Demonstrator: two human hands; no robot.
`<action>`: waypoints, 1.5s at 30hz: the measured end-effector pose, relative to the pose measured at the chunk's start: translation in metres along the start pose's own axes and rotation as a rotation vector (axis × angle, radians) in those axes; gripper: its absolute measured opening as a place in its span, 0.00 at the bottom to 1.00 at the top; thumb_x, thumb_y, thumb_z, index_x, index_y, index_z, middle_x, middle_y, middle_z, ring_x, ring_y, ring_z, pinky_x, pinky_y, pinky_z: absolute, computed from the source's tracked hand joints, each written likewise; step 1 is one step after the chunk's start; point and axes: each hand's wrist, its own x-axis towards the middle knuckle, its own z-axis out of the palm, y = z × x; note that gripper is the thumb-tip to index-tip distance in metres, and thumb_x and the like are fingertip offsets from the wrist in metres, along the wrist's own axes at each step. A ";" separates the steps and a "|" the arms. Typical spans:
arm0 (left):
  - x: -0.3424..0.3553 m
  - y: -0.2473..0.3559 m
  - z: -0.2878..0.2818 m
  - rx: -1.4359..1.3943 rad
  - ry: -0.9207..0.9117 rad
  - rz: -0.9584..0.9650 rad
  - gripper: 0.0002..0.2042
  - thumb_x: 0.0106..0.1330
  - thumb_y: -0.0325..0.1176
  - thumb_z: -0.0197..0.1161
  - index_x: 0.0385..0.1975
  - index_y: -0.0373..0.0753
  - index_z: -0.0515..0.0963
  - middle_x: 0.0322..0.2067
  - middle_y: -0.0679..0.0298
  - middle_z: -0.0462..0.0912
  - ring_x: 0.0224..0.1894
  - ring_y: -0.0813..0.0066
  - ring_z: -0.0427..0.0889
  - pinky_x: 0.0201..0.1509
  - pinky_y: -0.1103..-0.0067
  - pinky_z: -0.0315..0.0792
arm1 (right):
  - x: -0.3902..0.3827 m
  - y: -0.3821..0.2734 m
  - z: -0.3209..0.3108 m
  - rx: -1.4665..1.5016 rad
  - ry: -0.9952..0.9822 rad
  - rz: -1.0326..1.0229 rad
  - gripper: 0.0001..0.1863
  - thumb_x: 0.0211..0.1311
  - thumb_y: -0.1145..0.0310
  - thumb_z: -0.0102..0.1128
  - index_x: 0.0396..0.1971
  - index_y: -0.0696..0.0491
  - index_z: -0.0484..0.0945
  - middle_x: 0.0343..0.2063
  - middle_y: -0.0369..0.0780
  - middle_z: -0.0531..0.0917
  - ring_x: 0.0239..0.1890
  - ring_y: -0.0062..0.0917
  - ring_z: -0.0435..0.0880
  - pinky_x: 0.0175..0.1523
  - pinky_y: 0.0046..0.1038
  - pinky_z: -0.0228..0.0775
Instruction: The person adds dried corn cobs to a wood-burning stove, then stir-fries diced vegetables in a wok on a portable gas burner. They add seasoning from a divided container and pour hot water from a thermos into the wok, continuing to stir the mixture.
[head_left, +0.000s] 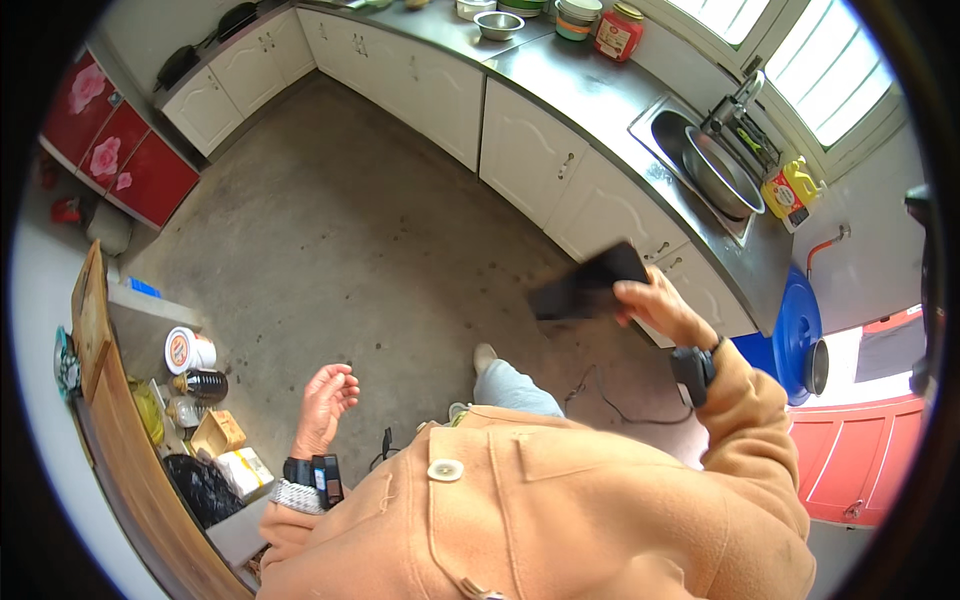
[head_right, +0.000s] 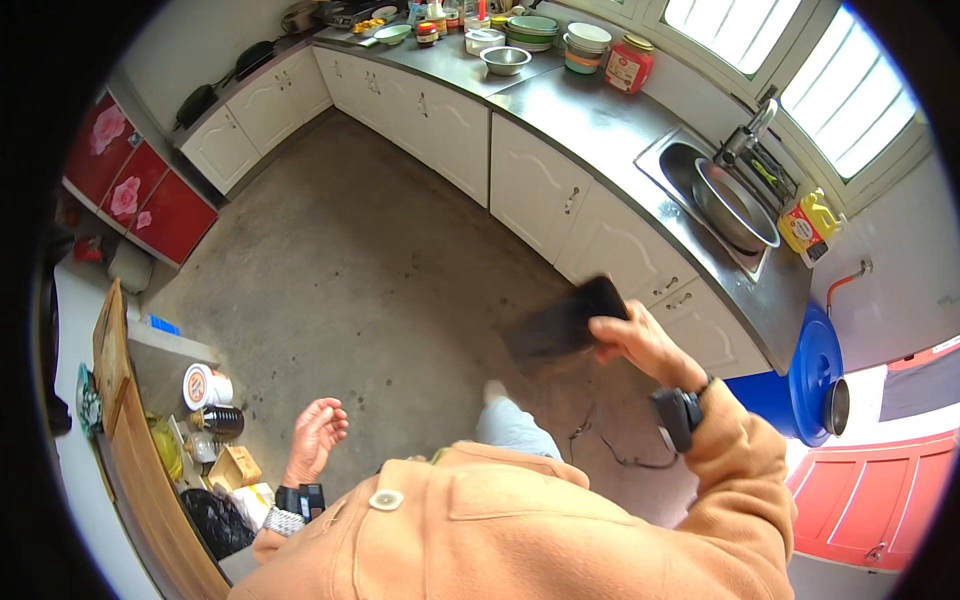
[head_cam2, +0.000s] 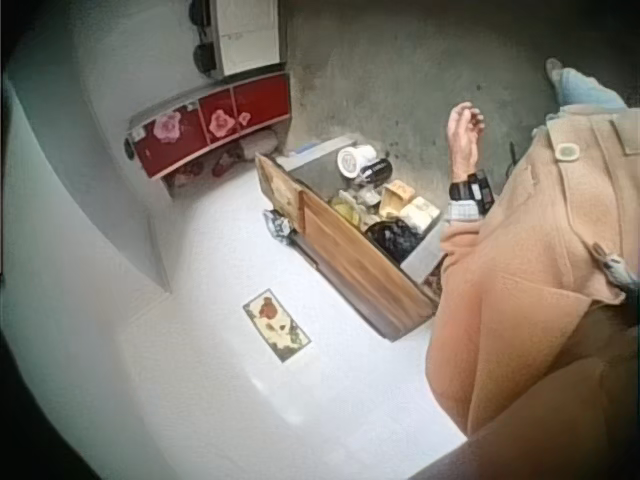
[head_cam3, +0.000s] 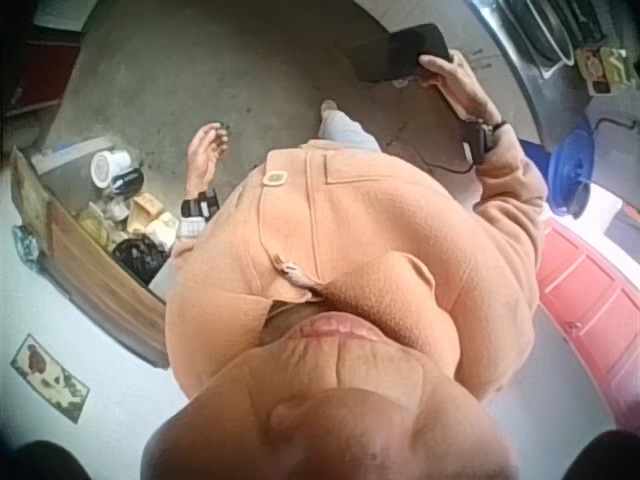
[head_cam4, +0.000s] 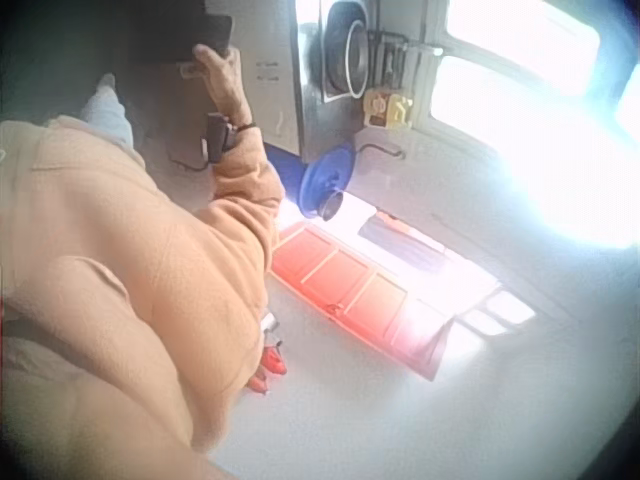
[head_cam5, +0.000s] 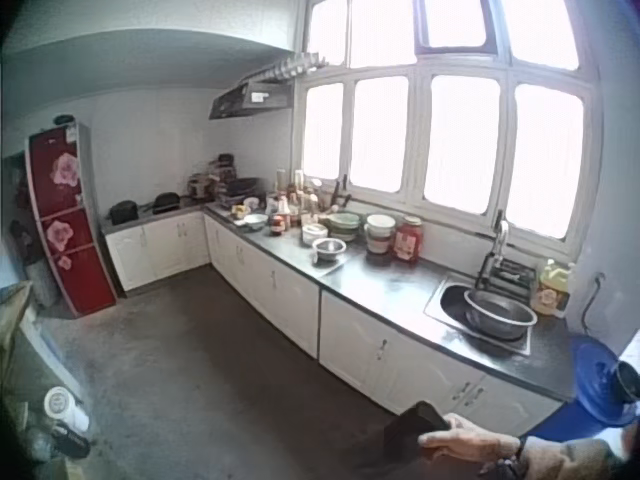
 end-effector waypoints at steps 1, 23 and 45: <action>0.015 0.023 0.003 0.032 0.003 0.022 0.08 0.70 0.32 0.54 0.44 0.39 0.74 0.34 0.66 0.80 0.35 0.79 0.80 0.38 0.82 0.76 | 0.035 -0.014 0.010 0.224 -0.066 -0.113 0.16 0.60 0.63 0.64 0.41 0.59 0.77 0.31 0.39 0.83 0.32 0.23 0.83 0.35 0.24 0.74; 0.383 0.387 0.014 -0.072 0.063 0.710 0.15 0.75 0.37 0.49 0.55 0.38 0.71 0.49 0.65 0.79 0.49 0.77 0.78 0.54 0.74 0.74 | 0.579 -0.208 0.249 0.477 -0.842 0.035 0.31 0.59 0.53 0.66 0.59 0.51 0.69 0.51 0.38 0.79 0.54 0.28 0.77 0.59 0.39 0.68; 0.732 0.671 -0.172 -0.185 -0.070 0.470 0.11 0.75 0.35 0.47 0.49 0.37 0.72 0.41 0.66 0.78 0.43 0.80 0.79 0.46 0.79 0.76 | 0.983 -0.398 0.367 0.191 -0.801 -0.110 0.19 0.72 0.54 0.51 0.46 0.55 0.78 0.36 0.33 0.83 0.39 0.18 0.80 0.49 0.26 0.73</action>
